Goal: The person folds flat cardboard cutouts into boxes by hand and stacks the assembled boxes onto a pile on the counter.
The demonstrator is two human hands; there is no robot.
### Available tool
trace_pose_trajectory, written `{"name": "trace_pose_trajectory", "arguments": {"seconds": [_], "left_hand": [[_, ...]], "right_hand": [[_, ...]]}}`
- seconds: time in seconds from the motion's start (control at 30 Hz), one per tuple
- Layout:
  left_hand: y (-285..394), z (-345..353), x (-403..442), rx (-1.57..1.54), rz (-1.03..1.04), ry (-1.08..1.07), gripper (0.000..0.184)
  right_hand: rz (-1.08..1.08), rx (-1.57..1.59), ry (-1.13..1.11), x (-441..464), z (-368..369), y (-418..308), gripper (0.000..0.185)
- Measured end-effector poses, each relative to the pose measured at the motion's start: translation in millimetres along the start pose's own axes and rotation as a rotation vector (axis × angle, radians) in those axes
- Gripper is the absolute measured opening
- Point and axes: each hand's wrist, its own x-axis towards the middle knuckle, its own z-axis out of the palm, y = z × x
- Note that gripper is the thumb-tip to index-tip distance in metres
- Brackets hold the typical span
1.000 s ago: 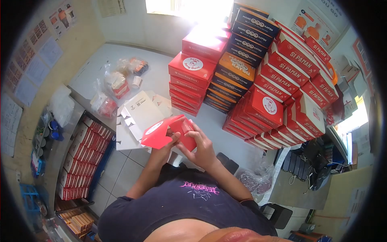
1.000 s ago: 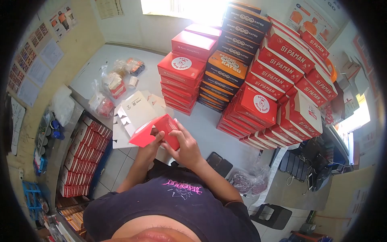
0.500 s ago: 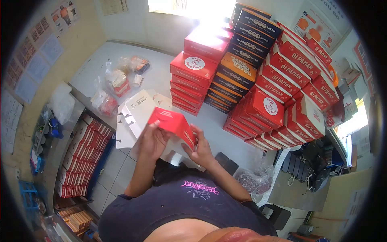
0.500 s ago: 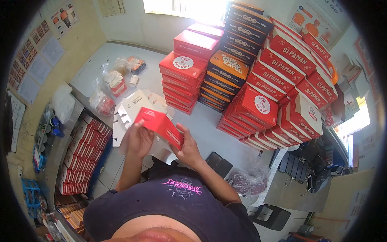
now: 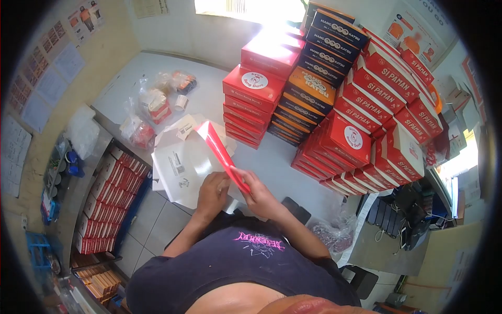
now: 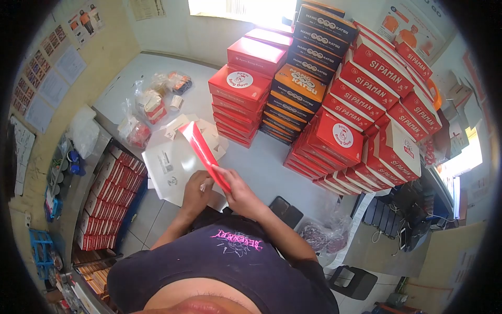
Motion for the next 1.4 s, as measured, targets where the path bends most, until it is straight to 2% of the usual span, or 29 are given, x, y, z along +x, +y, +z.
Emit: {"name": "trace_pose_trajectory", "arguments": {"seconds": [0.03, 0.07, 0.1, 0.13, 0.17, 0.2, 0.23, 0.27, 0.33, 0.47, 0.53, 0.57, 0.63, 0.67, 0.73, 0.8, 0.87, 0.93, 1.0, 1.13, 1.33, 1.37, 1.4], "left_hand": [[-1, 0, 2, -0.169, -0.015, 0.050, 0.034], [-1, -1, 4, -0.338, -0.029, 0.102, 0.031], [-5, 4, 1, -0.453, -0.134, 0.149, 0.024], [-5, 7, 1, -0.453, -0.133, 0.151, 0.024], [-1, 8, 4, -0.792, -0.322, 0.189, 0.024], [2, 8, 7, -1.130, -0.511, 0.222, 0.024], [-2, 2, 7, -1.336, -0.512, 0.145, 0.025], [5, -3, 8, -1.337, -0.507, 0.143, 0.025], [23, -18, 13, -1.608, -0.639, 0.232, 0.029], [9, -27, 21, -1.640, -0.583, 0.233, 0.031], [2, -36, 23, -1.601, -0.585, 0.194, 0.031], [2, -37, 25, -1.485, -0.570, 0.243, 0.032], [-6, -35, 25, -1.278, -0.551, 0.269, 0.031], [-4, -33, 23, -1.277, -0.553, 0.269, 0.031], [8, -21, 20, -1.007, -0.457, 0.252, 0.028], [23, -15, 17, -1.052, -0.451, 0.236, 0.024], [24, -7, 13, -1.024, -0.359, 0.090, 0.025], [26, -3, 13, -0.972, -0.324, 0.140, 0.022], [29, -5, 14, -0.833, -0.314, 0.070, 0.024], [28, -8, 17, -0.943, -0.343, 0.135, 0.021], [11, -10, 17, -1.004, -0.456, 0.141, 0.024], [12, -7, 16, -1.004, -0.460, 0.141, 0.024], [14, -3, 14, -1.017, -0.434, 0.099, 0.024]], "right_hand": [[-0.099, -0.116, -0.019, 1, -2, -4, 0.066], [-0.098, -0.116, -0.022, 4, 1, -1, 0.066], [-0.164, -0.171, -0.021, 8, 6, 5, 0.072], [-0.230, -0.227, -0.019, 11, 11, 7, 0.078], [-0.232, -0.229, -0.018, 13, 15, 3, 0.078], [-0.273, -0.374, 0.007, 14, 17, -3, 0.084], [-0.313, -0.520, 0.034, 15, 19, -6, 0.089], [-0.315, -0.523, 0.038, 16, 20, -5, 0.089], [-0.279, -0.631, -0.010, 17, 22, -1, 0.097], [-0.370, -0.617, 0.073, 11, 20, 5, 0.091], [-0.475, -0.541, 0.160, 6, 20, 26, 0.078], [-0.475, -0.542, 0.160, 4, 18, 28, 0.078], [-0.374, -0.244, 0.197, 0, 14, 32, 0.066], [-0.372, -0.243, 0.196, 0, 14, 34, 0.066], [-0.286, -0.146, 0.312, 0, 12, 37, 0.063], [-0.279, -0.196, 0.395, 5, 5, 27, 0.067], [-0.271, -0.246, 0.477, 11, 2, 25, 0.070], [-0.450, -0.265, 0.551, 17, 2, 28, 0.074], [-0.432, -0.358, 0.510, 22, 1, 20, 0.072], [-0.332, -0.520, 0.375, 21, 2, 8, 0.068], [-0.426, -0.578, 0.229, 4, 7, 14, 0.065], [-0.396, -0.538, 0.280, 2, 7, 13, 0.056], [-0.391, -0.535, 0.278, 1, 7, 16, 0.056]]}}
